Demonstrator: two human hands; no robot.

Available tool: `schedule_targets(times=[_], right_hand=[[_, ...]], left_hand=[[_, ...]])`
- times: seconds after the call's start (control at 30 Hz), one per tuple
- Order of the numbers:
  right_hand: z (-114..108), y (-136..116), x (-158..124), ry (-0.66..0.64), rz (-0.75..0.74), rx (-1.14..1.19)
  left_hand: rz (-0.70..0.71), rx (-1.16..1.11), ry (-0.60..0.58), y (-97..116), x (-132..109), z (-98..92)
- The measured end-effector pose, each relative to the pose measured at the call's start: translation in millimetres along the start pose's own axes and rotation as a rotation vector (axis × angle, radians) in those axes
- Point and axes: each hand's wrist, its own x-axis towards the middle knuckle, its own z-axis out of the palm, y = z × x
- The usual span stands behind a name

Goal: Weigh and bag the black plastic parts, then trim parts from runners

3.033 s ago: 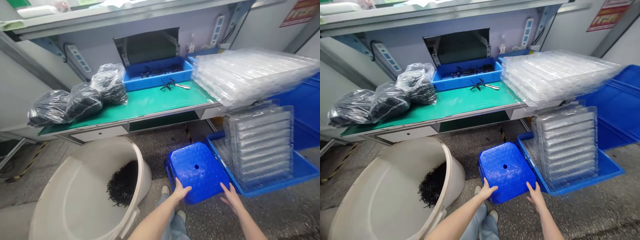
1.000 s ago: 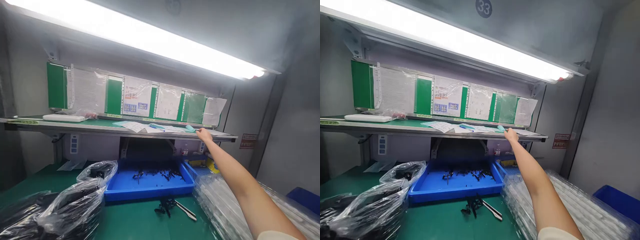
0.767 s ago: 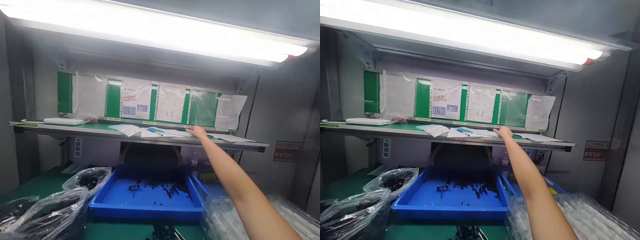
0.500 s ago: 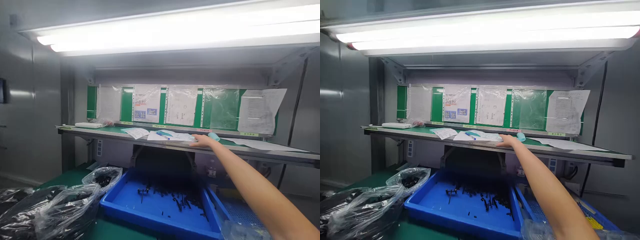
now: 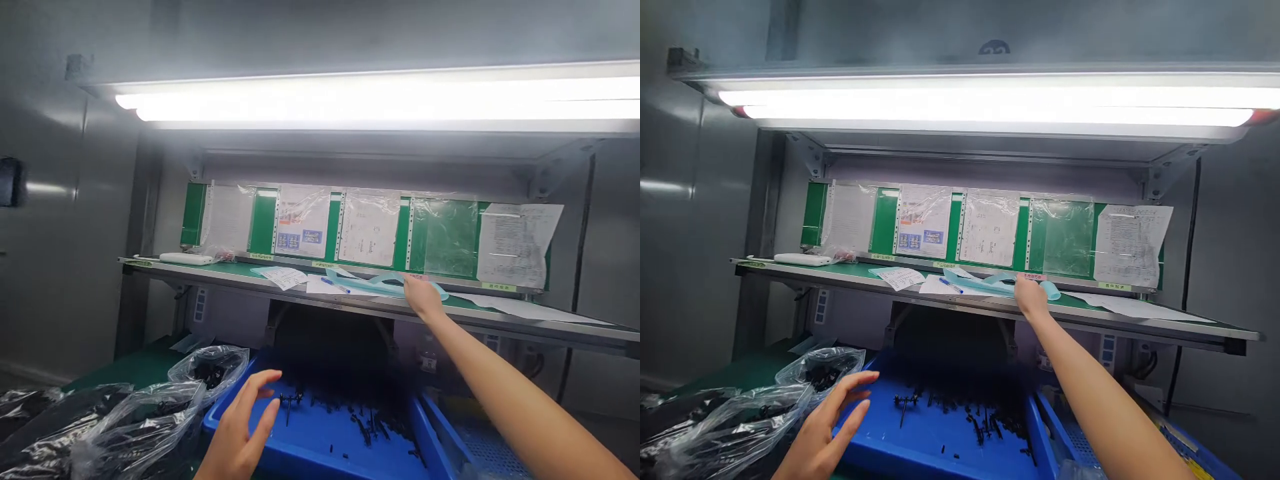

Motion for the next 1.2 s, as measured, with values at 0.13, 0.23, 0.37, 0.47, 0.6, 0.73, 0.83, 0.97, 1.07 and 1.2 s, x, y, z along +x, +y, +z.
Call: schedule_targets(times=[0.13, 0.23, 0.37, 0.47, 0.6, 0.73, 0.83, 0.97, 1.07, 1.2], right_hand=[[-7, 8, 5, 0.074, 0.005, 0.07], [-11, 20, 6, 0.115, -0.019, 0.13], [-8, 39, 7, 0.186, -0.023, 0.18], [-2, 53, 9, 0.23, -0.025, 0.204], [7, 72, 10, 0.242, -0.065, 0.213], [14, 89, 10, 0.158, -0.129, 0.184], [17, 98, 9, 0.044, -0.154, 0.132], [16, 104, 12, -0.096, -0.1, 0.032], [10, 100, 16, -0.165, -0.007, -0.036], [2, 73, 16, -0.187, 0.049, -0.07]], left_hand=[[0.005, -0.485, -0.27, 61, 88, 48.8], [-0.139, -0.606, -0.328, 100, 133, 94.2], [-0.305, -0.617, -0.312, 127, 162, 139.9], [-0.424, -0.671, -0.349, 134, 172, 158.8], [-0.485, -0.762, -0.244, 135, 189, 172.1], [-0.538, -0.808, -0.109, 131, 211, 177.8], [-0.569, -0.837, -0.036, 126, 220, 181.1], [-0.559, -0.865, 0.027, 121, 220, 186.4], [-0.535, -0.87, 0.049, 117, 218, 190.2], [-0.499, -0.851, 0.062, 112, 215, 194.3]])
